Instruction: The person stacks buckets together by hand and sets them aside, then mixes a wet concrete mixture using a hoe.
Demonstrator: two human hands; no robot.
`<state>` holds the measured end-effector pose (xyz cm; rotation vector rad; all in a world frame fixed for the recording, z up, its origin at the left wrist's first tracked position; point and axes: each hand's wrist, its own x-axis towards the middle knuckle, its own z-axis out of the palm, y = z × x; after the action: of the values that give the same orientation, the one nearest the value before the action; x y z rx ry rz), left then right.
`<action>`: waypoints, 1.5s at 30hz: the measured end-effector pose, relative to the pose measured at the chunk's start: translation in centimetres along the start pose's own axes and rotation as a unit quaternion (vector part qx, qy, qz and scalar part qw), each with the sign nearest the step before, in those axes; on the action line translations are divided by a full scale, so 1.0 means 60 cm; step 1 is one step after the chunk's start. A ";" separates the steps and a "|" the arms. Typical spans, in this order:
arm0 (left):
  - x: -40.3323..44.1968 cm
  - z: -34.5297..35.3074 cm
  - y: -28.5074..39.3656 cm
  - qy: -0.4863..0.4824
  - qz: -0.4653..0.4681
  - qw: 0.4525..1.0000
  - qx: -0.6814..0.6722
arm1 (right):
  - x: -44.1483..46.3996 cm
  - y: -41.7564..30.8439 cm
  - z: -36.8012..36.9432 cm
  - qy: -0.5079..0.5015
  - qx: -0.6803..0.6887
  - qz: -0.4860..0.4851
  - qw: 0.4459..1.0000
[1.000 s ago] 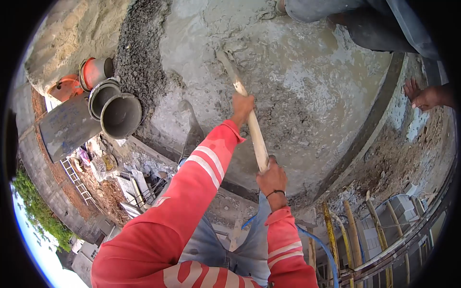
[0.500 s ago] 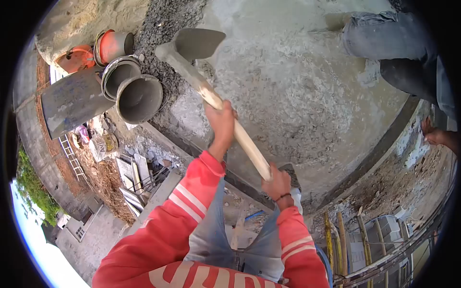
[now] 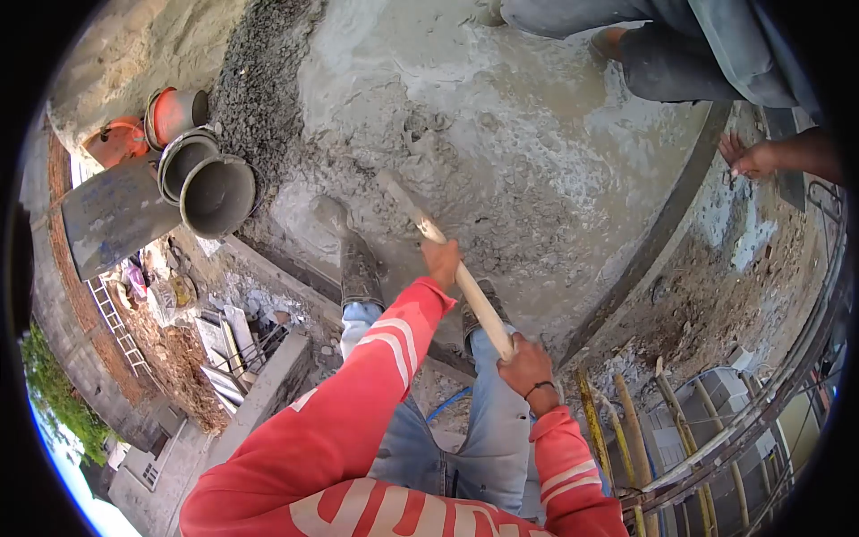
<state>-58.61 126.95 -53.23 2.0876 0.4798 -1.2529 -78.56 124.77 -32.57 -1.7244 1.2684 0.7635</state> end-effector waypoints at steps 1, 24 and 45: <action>-0.042 0.029 -0.061 0.010 0.038 0.998 -0.056 | -0.060 0.037 0.009 0.024 -0.033 0.010 0.999; -0.305 0.064 -0.113 -0.152 0.031 0.987 -0.028 | -0.272 0.079 0.194 0.128 0.081 0.265 0.952; -0.225 -0.225 0.159 -0.207 0.119 0.971 -0.032 | -0.215 -0.101 0.009 0.170 -0.068 0.067 0.981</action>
<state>-50.66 129.63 -33.60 1.7057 0.0773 -1.4538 -76.64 131.75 -20.29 -1.9548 1.6075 0.6631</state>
